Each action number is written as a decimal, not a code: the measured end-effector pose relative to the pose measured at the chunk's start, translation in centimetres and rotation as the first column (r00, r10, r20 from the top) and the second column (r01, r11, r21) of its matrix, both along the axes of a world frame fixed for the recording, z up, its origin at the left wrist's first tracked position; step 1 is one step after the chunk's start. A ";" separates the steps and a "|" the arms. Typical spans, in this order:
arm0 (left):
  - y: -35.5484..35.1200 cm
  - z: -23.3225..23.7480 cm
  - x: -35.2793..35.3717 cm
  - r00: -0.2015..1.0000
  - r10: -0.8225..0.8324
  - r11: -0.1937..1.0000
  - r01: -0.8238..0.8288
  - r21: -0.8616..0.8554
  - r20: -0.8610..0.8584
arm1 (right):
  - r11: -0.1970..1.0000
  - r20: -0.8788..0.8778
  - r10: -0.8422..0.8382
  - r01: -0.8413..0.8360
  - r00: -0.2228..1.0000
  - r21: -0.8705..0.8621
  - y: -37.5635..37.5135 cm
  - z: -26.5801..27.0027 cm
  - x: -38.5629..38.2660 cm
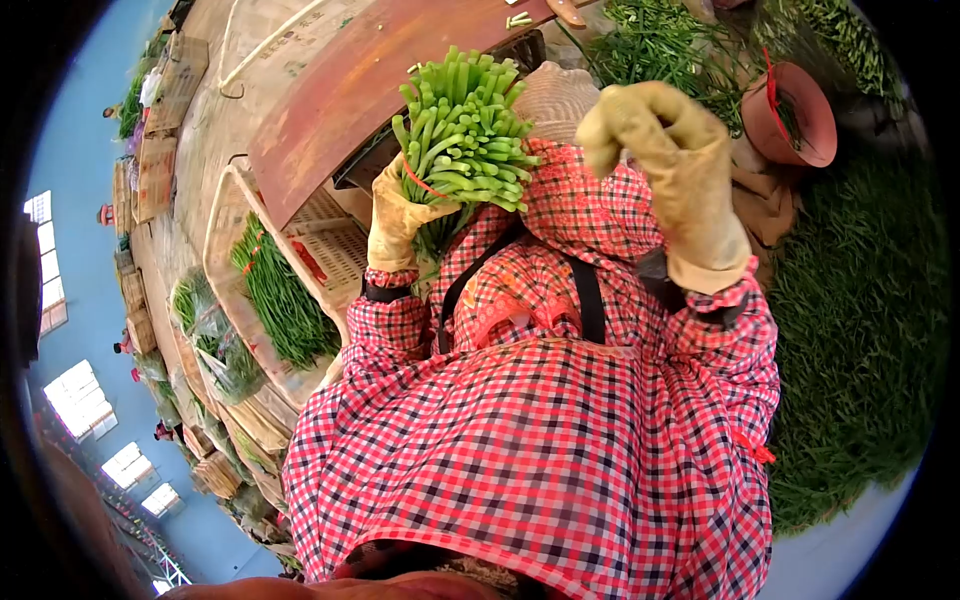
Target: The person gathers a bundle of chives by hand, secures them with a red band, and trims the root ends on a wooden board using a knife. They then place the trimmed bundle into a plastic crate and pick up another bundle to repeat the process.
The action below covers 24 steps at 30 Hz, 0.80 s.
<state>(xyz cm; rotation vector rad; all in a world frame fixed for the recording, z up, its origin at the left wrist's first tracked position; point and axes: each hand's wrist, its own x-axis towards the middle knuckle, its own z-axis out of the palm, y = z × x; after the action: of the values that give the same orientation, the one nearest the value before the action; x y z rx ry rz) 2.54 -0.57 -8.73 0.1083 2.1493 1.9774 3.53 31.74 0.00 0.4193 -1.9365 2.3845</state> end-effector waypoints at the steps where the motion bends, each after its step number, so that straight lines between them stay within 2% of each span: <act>1: -0.3 -0.6 -0.1 1.000 -0.004 1.000 0.004 0.001 -0.007 | 0.984 0.041 -0.105 0.098 0.994 0.145 0.0 0.0 0.0; 2: -0.5 -0.9 -0.1 1.000 -0.010 1.000 0.010 0.003 -0.014 | 0.938 0.066 -0.216 0.189 0.974 0.291 -0.2 0.2 0.1; 5: -0.2 -0.2 -0.3 0.999 -0.036 0.997 0.034 -0.070 -0.034 | 0.835 -0.359 -0.054 0.239 0.932 0.496 -1.1 0.6 -1.6; 8: 0.3 0.6 -0.3 0.998 -0.046 0.997 0.043 -0.066 -0.038 | 0.706 -0.441 0.106 0.245 0.891 0.664 -2.8 0.5 -2.6; 9: 0.5 0.8 -0.3 0.998 -0.045 0.998 0.043 -0.047 -0.038 | 0.752 -0.370 0.108 0.168 0.923 0.637 -3.0 0.5 -2.7; 12: 0.7 1.4 -0.5 0.993 -0.078 0.968 0.055 -0.244 -0.085 | 0.807 -0.271 0.154 0.037 0.950 0.589 -2.2 -0.1 -3.5; 13: 0.4 0.7 -0.7 0.989 -0.071 0.968 0.038 -0.248 -0.127 | 0.813 -0.173 0.168 -0.037 0.970 0.581 -1.9 0.2 -3.7; 16: 1.4 0.9 -0.7 0.998 -0.039 0.991 0.031 -0.133 -0.057 | 0.711 -0.248 0.130 0.085 0.960 0.698 -0.7 -0.6 -4.3; 17: 1.4 0.4 -1.0 0.998 -0.042 0.990 0.036 -0.133 -0.044 | 0.744 -0.265 0.114 0.094 0.957 0.661 -0.5 -1.0 -4.1; 20: 1.8 1.0 -1.8 0.993 -0.110 0.979 0.100 -0.180 -0.047 | 0.691 -0.454 0.082 0.278 0.887 0.667 0.4 -3.0 -4.5; 21: 2.2 2.2 -2.6 0.985 -0.172 0.968 0.173 -0.180 0.020 | 0.685 -0.460 0.002 0.334 0.888 0.647 0.4 -3.3 -4.2; 22: 2.7 3.2 -3.1 0.973 -0.231 0.956 0.227 -0.184 0.004 | 0.676 -0.462 -0.078 0.387 0.884 0.627 0.4 -3.5 -3.9; 24: 3.3 4.0 -4.6 0.941 -0.335 0.859 0.330 -0.391 0.059 | 0.555 -0.553 -0.106 0.510 0.827 0.657 1.2 -3.4 -3.5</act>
<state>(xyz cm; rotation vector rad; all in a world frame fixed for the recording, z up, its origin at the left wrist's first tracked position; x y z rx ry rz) -2.04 2.72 -4.75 0.3952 2.3029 1.3301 0.02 32.89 -3.44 0.5176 -2.4209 0.9480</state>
